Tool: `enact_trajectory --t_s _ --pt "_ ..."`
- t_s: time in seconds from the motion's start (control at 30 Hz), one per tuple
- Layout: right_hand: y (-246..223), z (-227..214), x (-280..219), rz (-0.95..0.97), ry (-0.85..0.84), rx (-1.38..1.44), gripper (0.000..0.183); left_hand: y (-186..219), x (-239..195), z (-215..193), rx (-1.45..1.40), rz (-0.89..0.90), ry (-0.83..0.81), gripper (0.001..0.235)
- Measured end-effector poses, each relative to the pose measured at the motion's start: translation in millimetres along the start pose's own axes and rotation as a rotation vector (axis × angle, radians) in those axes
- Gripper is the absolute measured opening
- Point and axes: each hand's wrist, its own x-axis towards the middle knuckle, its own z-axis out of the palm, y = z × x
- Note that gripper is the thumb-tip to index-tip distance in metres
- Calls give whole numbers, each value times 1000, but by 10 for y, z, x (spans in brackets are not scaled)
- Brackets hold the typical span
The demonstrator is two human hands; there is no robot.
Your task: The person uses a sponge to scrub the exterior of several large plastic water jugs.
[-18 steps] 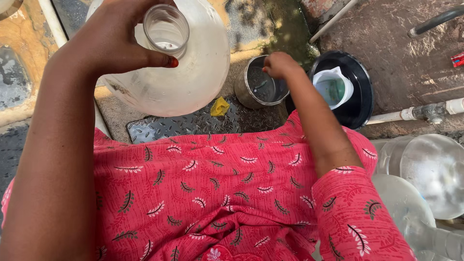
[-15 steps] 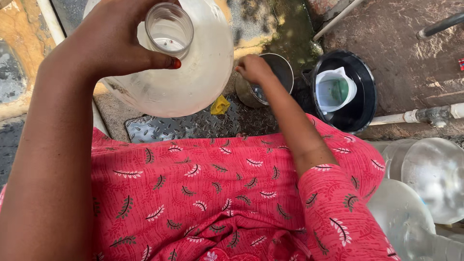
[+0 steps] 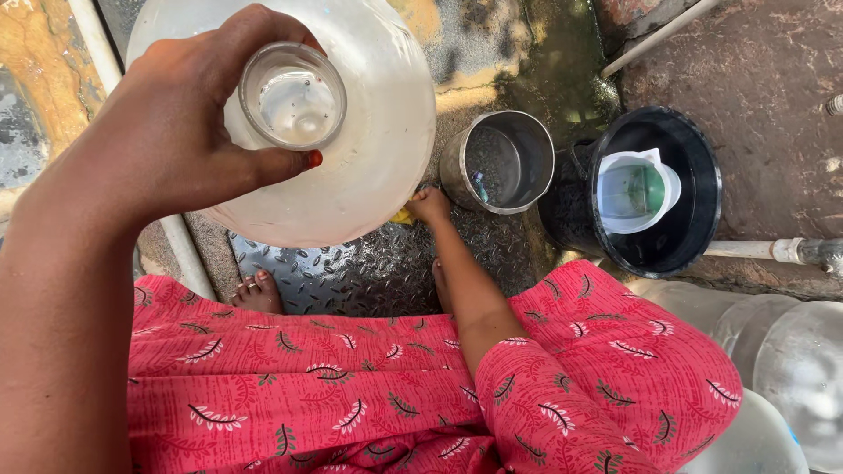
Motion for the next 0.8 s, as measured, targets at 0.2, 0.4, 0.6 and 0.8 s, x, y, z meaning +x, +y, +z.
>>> enact_trajectory --t_s 0.2,0.4,0.6,0.8 --pt "-754 -251 271 -331 -31 291 11 -119 -36 -6 -13 -49 -29 67" --pt "-1887 -1328 -629 -680 363 629 22 -170 -116 16 56 126 150 71" --pt "-2965 -2104 -2173 -1242 504 402 22 -248 -207 103 179 -49 315 60" --pt "-3186 -1250 -3263 -1624 563 -198 29 -522 -350 25 306 -356 449 49"
